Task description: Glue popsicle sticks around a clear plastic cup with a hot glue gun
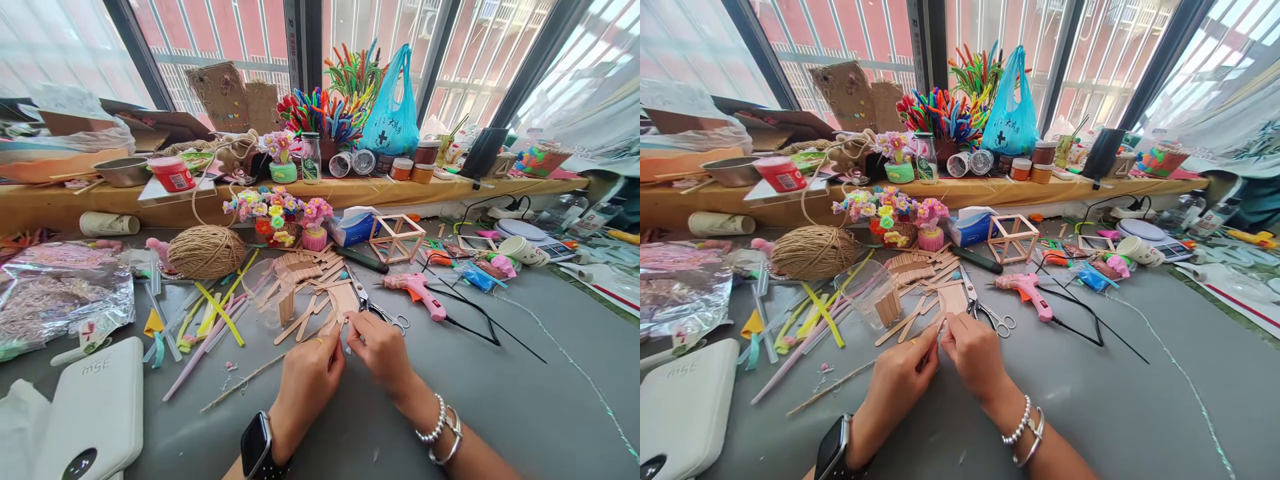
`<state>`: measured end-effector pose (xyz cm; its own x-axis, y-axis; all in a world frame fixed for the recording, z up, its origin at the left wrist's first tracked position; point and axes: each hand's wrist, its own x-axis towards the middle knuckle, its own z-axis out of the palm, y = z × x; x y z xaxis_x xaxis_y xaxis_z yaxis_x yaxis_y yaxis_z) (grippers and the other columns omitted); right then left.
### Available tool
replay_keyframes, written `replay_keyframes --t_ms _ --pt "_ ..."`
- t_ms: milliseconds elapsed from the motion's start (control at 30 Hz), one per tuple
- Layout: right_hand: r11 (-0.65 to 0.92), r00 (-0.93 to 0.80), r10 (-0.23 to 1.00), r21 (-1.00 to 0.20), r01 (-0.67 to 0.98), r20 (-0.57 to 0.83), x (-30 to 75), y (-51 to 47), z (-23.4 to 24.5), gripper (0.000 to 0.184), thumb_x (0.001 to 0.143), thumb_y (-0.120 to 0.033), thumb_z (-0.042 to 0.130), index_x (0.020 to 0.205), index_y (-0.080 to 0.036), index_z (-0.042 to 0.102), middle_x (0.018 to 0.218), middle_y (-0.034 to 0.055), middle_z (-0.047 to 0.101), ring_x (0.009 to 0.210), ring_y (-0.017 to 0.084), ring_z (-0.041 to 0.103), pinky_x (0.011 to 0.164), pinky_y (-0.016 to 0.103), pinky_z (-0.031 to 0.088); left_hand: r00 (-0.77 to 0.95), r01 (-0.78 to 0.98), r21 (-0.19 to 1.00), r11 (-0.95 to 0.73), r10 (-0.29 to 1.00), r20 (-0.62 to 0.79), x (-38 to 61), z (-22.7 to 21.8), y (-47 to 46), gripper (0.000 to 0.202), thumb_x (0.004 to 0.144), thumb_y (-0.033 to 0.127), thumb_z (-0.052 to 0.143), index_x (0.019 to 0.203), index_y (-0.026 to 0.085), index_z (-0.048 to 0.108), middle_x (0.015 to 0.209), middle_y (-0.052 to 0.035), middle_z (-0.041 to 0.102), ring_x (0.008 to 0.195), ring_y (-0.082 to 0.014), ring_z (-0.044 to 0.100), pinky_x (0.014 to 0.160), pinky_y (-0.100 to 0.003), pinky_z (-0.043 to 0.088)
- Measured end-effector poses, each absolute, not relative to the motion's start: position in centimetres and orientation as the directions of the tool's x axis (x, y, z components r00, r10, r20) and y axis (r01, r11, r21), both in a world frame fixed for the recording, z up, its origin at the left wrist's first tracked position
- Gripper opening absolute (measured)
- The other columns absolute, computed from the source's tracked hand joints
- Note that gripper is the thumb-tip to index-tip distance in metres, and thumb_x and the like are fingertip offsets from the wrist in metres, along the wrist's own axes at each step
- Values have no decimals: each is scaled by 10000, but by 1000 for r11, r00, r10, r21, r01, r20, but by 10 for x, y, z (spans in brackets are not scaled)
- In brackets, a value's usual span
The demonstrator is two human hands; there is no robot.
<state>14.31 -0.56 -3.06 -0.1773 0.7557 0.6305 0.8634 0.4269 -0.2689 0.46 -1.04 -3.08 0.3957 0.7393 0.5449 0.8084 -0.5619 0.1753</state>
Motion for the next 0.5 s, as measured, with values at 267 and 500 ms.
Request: replay_keyframes --t_ms 267,500 --pt "508 -256 729 -251 824 635 148 -6 -24 291 873 -188 398 1081 -80 572 760 73 657 659 146 612 593 249 472 434 808 56 -587 656 618 0 -29 -6 293 820 169 407 997 144 639 537 -7 633 448 -137 562 447 -252 338" --pt "540 -341 674 -123 832 656 151 -4 -23 289 893 -171 370 1024 -79 611 741 82 671 662 139 626 612 229 468 487 790 -4 -613 623 612 0 -30 -6 298 808 135 400 993 103 631 530 -12 617 438 -142 546 449 -263 354"
